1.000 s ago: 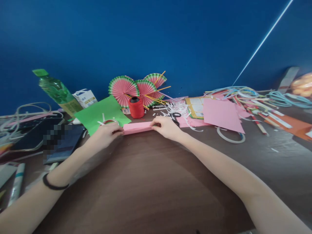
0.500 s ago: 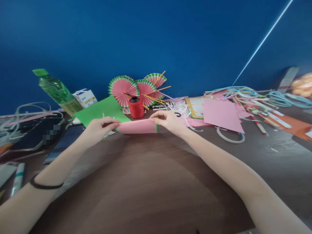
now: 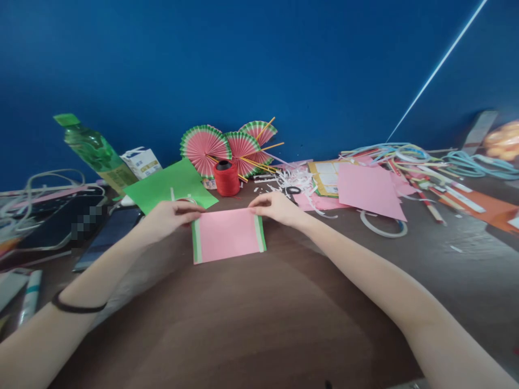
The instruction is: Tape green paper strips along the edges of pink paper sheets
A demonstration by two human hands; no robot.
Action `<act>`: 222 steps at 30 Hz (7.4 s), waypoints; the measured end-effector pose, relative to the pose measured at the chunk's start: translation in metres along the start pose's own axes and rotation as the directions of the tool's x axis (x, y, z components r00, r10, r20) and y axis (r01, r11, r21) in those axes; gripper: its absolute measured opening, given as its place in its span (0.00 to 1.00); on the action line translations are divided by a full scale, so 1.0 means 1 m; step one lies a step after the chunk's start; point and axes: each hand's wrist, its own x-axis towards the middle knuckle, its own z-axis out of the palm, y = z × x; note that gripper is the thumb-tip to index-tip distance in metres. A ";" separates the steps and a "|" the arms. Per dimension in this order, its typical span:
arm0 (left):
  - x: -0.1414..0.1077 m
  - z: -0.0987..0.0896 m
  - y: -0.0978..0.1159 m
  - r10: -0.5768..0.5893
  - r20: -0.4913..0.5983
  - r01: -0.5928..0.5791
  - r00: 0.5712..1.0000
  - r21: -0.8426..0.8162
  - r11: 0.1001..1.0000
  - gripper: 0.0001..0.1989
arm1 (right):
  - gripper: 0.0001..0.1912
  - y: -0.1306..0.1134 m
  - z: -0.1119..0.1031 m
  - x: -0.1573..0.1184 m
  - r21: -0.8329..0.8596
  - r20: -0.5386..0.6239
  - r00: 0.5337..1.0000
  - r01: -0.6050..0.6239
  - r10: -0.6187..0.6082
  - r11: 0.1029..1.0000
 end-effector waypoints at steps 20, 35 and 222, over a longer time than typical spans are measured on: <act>0.002 0.020 -0.021 0.253 0.183 -0.313 0.950 0.567 0.762 0.08 | 0.10 0.010 0.008 -0.001 -0.662 0.224 0.939 0.342 -0.260 0.667; -0.004 0.027 -0.009 0.271 0.227 -0.348 0.935 0.729 0.589 0.09 | 0.11 0.001 0.010 -0.005 -0.848 0.318 0.915 0.392 -0.249 0.357; 0.003 0.021 -0.016 0.158 0.271 -0.200 0.949 0.134 0.971 0.11 | 0.06 0.018 0.024 0.002 -0.133 0.105 0.975 0.208 -0.195 0.969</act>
